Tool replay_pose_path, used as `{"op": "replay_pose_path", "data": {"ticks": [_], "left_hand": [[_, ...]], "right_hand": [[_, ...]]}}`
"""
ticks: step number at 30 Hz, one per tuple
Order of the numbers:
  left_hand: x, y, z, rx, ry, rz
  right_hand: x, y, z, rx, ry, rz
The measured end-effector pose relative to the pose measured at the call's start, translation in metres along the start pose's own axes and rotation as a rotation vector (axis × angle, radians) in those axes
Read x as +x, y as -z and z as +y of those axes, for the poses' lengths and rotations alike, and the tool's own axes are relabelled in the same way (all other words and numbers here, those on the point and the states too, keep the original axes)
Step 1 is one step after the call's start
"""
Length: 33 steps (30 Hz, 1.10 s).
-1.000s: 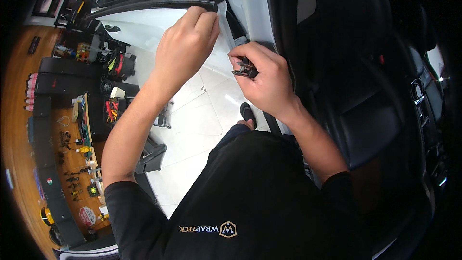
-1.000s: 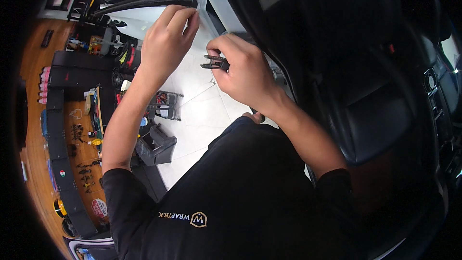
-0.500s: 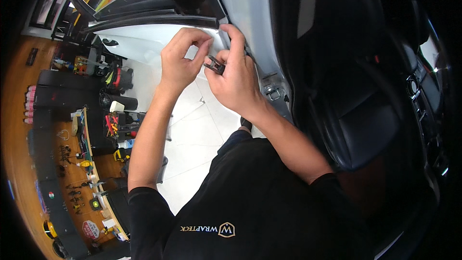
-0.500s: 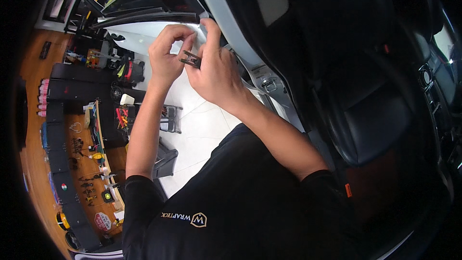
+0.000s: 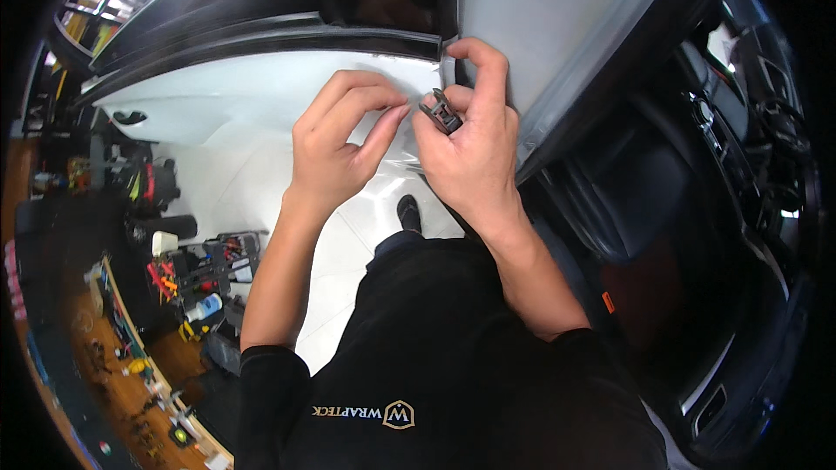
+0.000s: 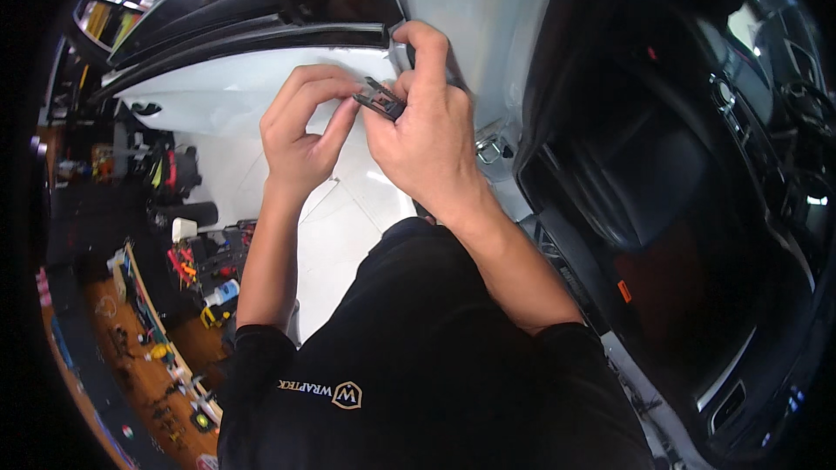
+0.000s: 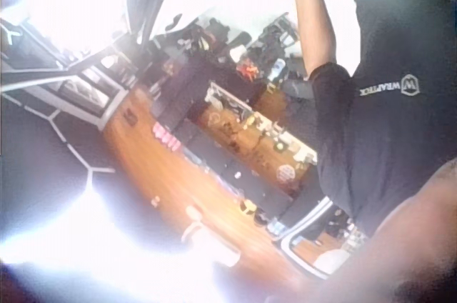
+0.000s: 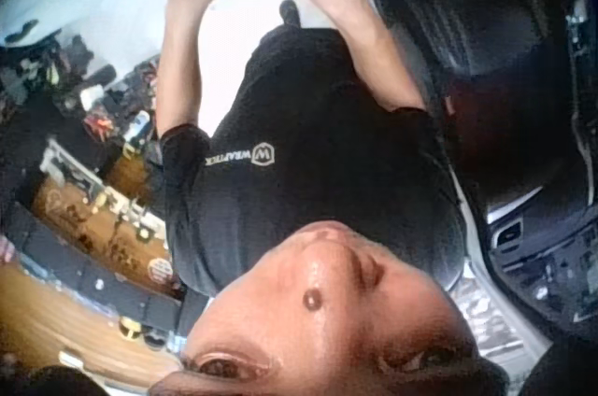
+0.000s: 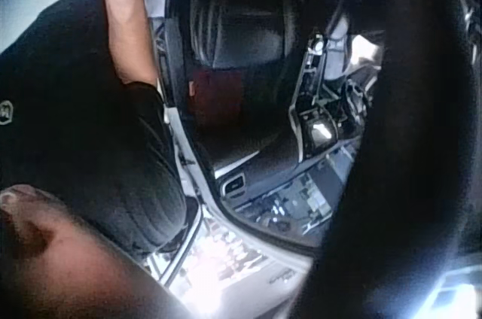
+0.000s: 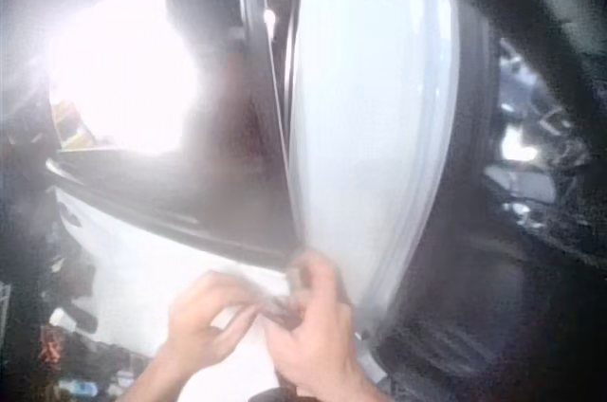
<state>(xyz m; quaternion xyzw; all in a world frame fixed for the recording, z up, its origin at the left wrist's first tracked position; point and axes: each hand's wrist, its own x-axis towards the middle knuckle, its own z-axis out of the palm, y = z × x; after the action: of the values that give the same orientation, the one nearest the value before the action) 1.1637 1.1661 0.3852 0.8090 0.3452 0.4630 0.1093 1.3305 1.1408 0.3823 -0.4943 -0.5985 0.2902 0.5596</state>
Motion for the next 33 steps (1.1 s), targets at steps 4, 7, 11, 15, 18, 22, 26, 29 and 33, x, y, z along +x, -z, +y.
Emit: {"op": "replay_pose_path", "data": {"ticks": [4, 7, 11, 15, 18, 22, 26, 29, 33], "left_hand": [[-0.002, 0.006, -0.007, -0.091, 0.001, -0.018], [-0.004, 0.009, -0.012, -0.145, 0.002, -0.036], [-0.003, 0.011, -0.016, -0.182, 0.015, -0.059], [-0.003, 0.015, -0.015, -0.163, 0.003, -0.118], [-0.004, 0.017, -0.014, -0.163, 0.008, -0.148], [-0.004, 0.014, -0.013, -0.173, 0.016, -0.106], [-0.004, 0.012, -0.01, -0.215, 0.058, -0.108], [-0.004, 0.01, -0.012, -0.241, 0.062, -0.112], [-0.001, 0.009, -0.011, -0.261, 0.062, -0.125]], "right_hand": [[0.006, -0.002, -0.011, 0.006, -0.084, 0.006], [0.006, -0.004, -0.012, -0.003, -0.096, 0.021], [0.006, -0.005, -0.013, 0.011, -0.124, 0.036], [0.004, -0.005, -0.011, 0.015, -0.103, 0.054], [0.004, -0.005, -0.014, 0.028, -0.107, 0.06], [0.005, -0.005, -0.017, 0.022, -0.129, 0.053], [0.008, -0.001, -0.021, 0.011, -0.138, 0.041], [0.007, -0.009, -0.013, 0.055, -0.078, 0.13], [0.008, -0.006, -0.012, 0.003, -0.062, 0.084]]}}
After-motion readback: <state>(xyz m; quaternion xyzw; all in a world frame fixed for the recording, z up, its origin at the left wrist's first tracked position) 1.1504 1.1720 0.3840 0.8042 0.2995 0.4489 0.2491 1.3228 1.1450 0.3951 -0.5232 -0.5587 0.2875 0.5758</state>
